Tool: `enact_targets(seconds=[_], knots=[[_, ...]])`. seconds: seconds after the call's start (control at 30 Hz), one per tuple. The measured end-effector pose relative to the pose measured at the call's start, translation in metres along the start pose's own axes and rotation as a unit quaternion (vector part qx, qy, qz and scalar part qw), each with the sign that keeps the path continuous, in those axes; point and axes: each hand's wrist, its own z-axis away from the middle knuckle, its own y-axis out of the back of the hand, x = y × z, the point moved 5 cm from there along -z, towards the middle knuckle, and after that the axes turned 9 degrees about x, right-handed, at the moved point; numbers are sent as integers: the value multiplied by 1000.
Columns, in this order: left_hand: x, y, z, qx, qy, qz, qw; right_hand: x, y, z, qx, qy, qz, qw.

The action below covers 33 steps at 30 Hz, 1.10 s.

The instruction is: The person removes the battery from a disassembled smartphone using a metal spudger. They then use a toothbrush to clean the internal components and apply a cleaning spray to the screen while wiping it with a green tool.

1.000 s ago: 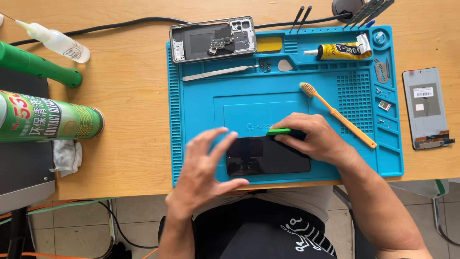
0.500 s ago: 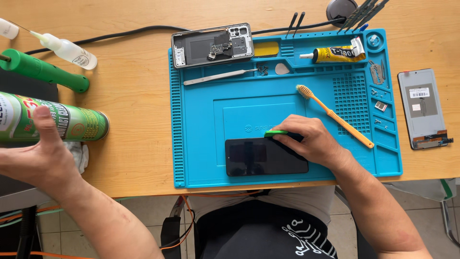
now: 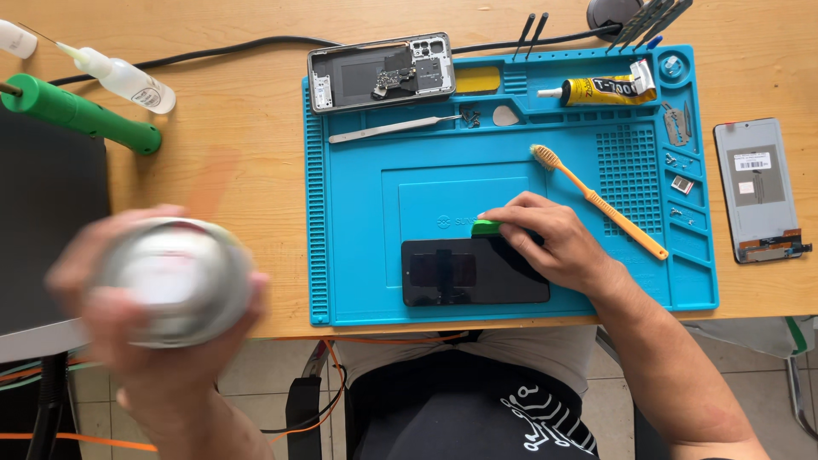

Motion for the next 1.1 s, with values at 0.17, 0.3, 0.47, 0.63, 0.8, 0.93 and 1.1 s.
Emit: enact_targets(seconds=[0.17,0.3,0.47,0.63,0.8,0.93,1.1], knots=[[44,-48,11,-265,-54,-42,962,1,2,-2,-15,-32,10,999],[82,-77,-3,-334,-167,-22,927,0,2,-2,-18,-33,12,999],[91,-109,12,-370,-241,-90,892,1,2,-3,-17,-35,13,999],[94,-133,29,-334,-262,-119,897,1,2,-3,-14,-38,10,999],[97,-137,19,-298,-269,-128,907,1,2,-3,-10,-32,10,999],[97,-138,16,-280,-269,-135,912,1,2,-3,-6,-22,7,1000],[95,-142,17,-285,-275,-141,907,0,2,-3,-7,-20,5,1000]])
